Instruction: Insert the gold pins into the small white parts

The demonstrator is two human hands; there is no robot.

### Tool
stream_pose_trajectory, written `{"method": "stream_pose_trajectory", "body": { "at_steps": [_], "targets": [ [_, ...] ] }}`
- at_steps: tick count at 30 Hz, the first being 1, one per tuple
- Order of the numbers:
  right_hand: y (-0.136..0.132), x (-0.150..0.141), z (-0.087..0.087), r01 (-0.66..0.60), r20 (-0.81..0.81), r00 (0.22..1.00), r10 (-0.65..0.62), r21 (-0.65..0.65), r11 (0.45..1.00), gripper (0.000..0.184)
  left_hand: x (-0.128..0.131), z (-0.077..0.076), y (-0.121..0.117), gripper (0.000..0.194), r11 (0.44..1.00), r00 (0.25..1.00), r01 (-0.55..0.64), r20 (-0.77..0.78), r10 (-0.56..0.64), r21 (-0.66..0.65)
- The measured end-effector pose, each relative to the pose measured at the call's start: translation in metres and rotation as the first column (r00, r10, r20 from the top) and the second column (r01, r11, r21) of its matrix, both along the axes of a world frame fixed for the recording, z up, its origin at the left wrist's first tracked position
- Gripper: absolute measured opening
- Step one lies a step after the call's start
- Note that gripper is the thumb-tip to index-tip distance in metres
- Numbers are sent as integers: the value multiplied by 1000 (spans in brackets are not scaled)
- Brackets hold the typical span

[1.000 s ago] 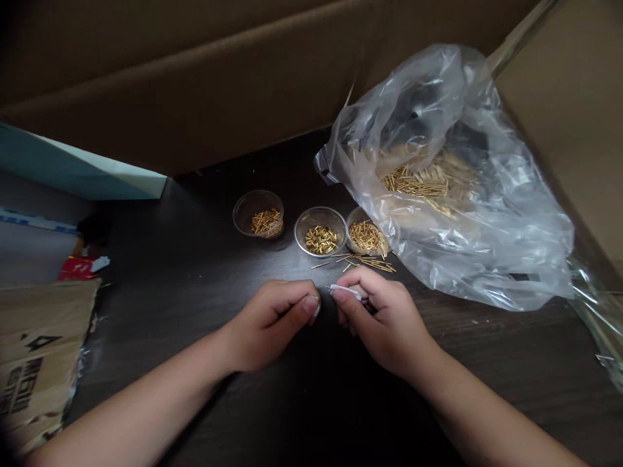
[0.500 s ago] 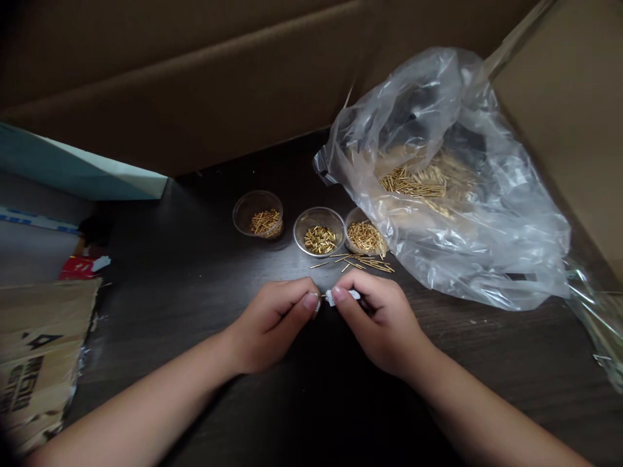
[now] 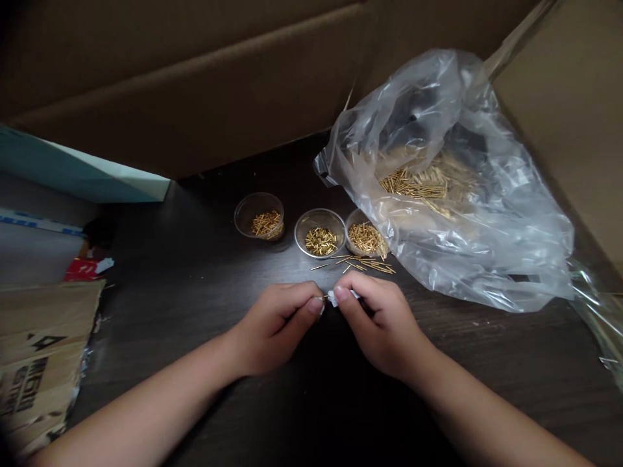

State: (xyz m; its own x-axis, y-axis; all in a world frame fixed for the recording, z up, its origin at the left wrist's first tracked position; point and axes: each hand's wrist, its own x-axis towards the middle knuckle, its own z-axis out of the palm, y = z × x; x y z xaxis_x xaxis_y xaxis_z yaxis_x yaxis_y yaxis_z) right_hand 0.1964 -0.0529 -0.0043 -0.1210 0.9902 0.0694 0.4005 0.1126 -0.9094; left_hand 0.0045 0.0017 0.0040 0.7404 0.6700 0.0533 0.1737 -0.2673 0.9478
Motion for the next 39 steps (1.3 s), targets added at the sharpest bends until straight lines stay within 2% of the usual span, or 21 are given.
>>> {"method": "stream_pose_trajectory", "body": {
  "at_steps": [8,13,21,25,29,39],
  "targets": [
    [0,-2,0,-5,45,999,1,78,997,23,1,-1,0,31,999,1000,-22,-1,22,45],
    [1,1,1,43,50,998,-47,89,995,24,1,-1,-1,32,998,999,-18,-34,20,58],
    [-1,1,2,15,82,996,-25,120,993,20,1,-2,-1,32,996,999,6,-51,-1,90],
    [-2,2,3,39,104,993,-55,150,988,19,1,-2,-2,32,997,998,-2,-56,6,80],
    [-2,1,3,8,110,994,-26,158,987,18,1,-2,-2,31,996,998,-1,-59,6,85],
    [-5,1,4,21,123,992,-41,162,987,19,1,-1,-1,31,999,999,-20,-46,22,51]
  ]
}}
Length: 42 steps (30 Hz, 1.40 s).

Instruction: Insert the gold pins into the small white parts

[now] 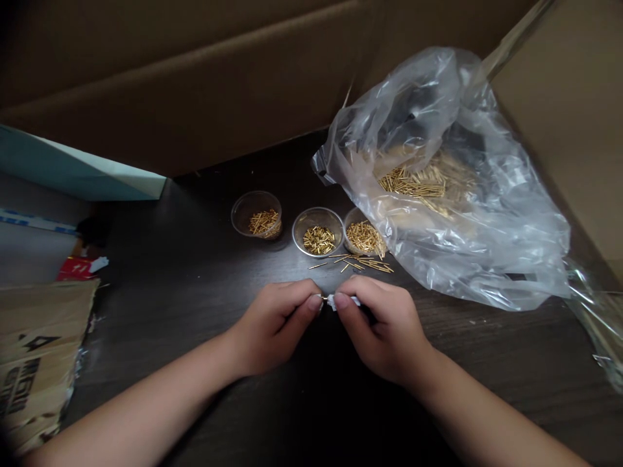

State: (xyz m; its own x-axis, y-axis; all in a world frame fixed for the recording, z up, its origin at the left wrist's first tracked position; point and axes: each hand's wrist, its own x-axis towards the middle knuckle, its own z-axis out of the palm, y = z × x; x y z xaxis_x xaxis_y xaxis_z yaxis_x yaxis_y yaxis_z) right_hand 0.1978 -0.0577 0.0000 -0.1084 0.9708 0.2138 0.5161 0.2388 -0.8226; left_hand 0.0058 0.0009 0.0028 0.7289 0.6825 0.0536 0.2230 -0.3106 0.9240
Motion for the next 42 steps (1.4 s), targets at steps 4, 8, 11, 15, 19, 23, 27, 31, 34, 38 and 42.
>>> {"method": "stream_pose_trajectory", "body": {
  "at_steps": [4,8,11,15,19,23,27,31,34,38,42],
  "targets": [
    [0,0,0,11,6,1000,-11,9,1000,18,0,0,0,32,1000,1000,-13,-1,13,-3],
    [1,0,0,13,15,1000,-13,12,1000,17,0,-1,0,33,1000,1000,5,-20,-5,0],
    [2,0,-1,9,33,999,-9,8,1000,18,0,0,0,34,1000,999,-3,-37,3,-1],
    [1,1,-3,-6,60,998,4,27,1000,17,1,0,0,34,1000,999,-5,-35,5,8],
    [0,2,-3,-30,121,993,16,116,993,19,1,0,0,33,999,999,-6,-31,8,44],
    [-1,4,-2,-80,195,980,42,193,978,19,0,-2,-1,32,998,1000,2,-27,0,63],
    [-2,7,0,-135,305,950,59,236,962,20,-1,-3,-2,30,994,1000,3,-15,-2,109],
    [-2,7,0,-166,339,939,67,272,948,20,-1,-4,-5,28,982,1000,-7,-7,9,191],
    [-2,6,0,-152,307,949,69,253,955,18,-2,-5,-7,26,967,1000,-10,-13,14,255],
    [-3,3,1,-126,226,971,74,225,966,17,-2,-6,-10,24,945,1000,-1,-29,11,327],
    [-3,0,1,-108,154,985,74,230,967,16,-3,-6,-11,24,937,999,2,-32,10,349]
  ]
}}
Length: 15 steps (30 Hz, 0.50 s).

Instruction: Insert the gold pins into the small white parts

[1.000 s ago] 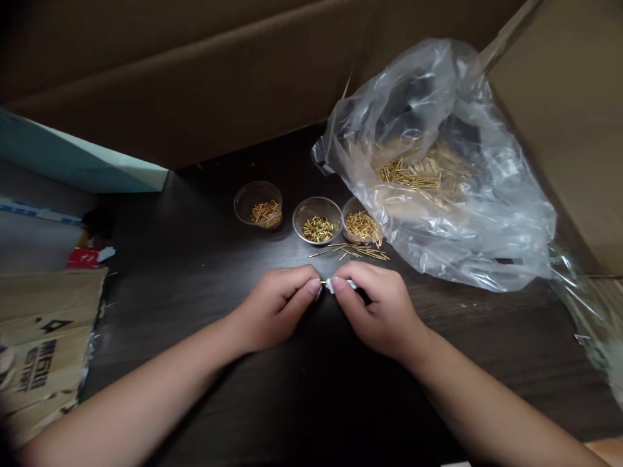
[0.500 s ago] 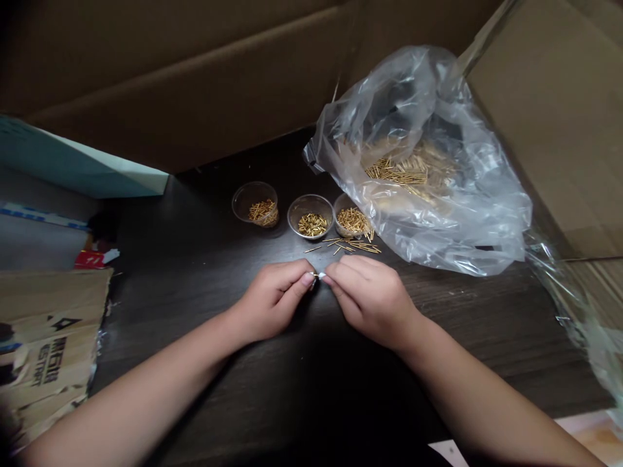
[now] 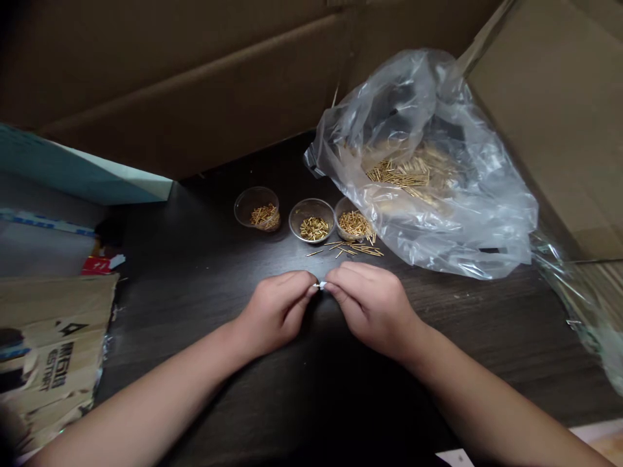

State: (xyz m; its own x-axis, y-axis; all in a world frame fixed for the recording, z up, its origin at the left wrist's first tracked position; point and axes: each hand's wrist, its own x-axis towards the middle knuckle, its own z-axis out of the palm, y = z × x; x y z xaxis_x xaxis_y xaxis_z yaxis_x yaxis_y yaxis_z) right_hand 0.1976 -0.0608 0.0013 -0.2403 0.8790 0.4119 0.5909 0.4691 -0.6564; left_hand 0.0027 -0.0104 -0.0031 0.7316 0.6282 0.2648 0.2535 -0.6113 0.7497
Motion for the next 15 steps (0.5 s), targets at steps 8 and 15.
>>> {"method": "stream_pose_trajectory", "body": {
  "at_steps": [8,15],
  "targets": [
    [-3,-4,-3,29,94,995,-35,58,998,20,-1,4,3,27,996,1000,29,-3,-29,-86],
    [-7,-12,-2,101,-83,990,-110,-106,989,19,-2,-2,-3,22,997,999,2,-46,2,79]
  ]
}}
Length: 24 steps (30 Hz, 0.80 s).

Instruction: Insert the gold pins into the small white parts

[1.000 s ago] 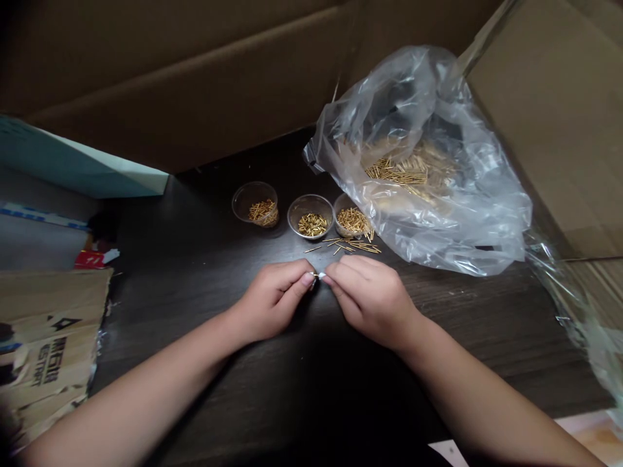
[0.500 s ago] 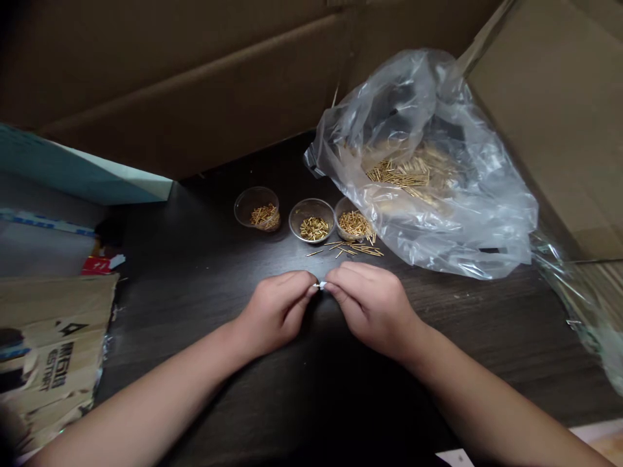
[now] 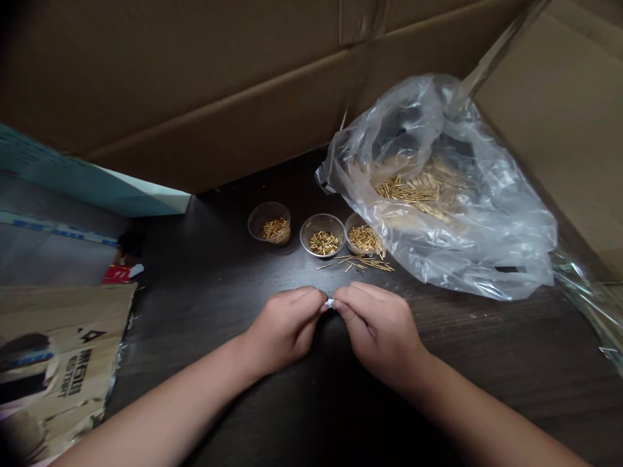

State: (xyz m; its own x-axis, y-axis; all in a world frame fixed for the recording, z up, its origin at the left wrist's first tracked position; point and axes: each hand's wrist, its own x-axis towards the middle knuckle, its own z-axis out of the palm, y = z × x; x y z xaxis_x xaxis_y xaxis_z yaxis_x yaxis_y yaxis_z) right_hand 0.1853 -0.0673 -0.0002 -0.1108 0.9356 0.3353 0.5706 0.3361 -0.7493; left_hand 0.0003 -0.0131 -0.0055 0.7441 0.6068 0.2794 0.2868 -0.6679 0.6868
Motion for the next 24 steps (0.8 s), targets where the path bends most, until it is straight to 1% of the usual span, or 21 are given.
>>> {"method": "stream_pose_trajectory", "body": {
  "at_steps": [2,6,11,14,19,24],
  "targets": [
    [0,-1,-1,11,-33,999,-12,-39,999,19,0,0,0,21,1000,1000,-3,-12,2,-24],
    [1,0,-2,12,-100,995,-25,-135,991,18,1,1,2,21,992,1000,-8,6,9,-122],
    [3,4,-3,10,-145,988,-43,-224,975,16,0,2,3,26,985,999,-29,31,35,-170],
    [3,6,-2,10,-156,987,-47,-228,974,16,1,3,4,27,983,998,-34,44,42,-180],
    [3,8,-1,-25,-144,990,-1,-177,984,14,1,4,4,27,981,998,-34,54,45,-189],
    [2,8,-2,-37,-185,983,0,-198,979,15,1,4,3,23,971,986,-116,92,138,-210]
  ]
}}
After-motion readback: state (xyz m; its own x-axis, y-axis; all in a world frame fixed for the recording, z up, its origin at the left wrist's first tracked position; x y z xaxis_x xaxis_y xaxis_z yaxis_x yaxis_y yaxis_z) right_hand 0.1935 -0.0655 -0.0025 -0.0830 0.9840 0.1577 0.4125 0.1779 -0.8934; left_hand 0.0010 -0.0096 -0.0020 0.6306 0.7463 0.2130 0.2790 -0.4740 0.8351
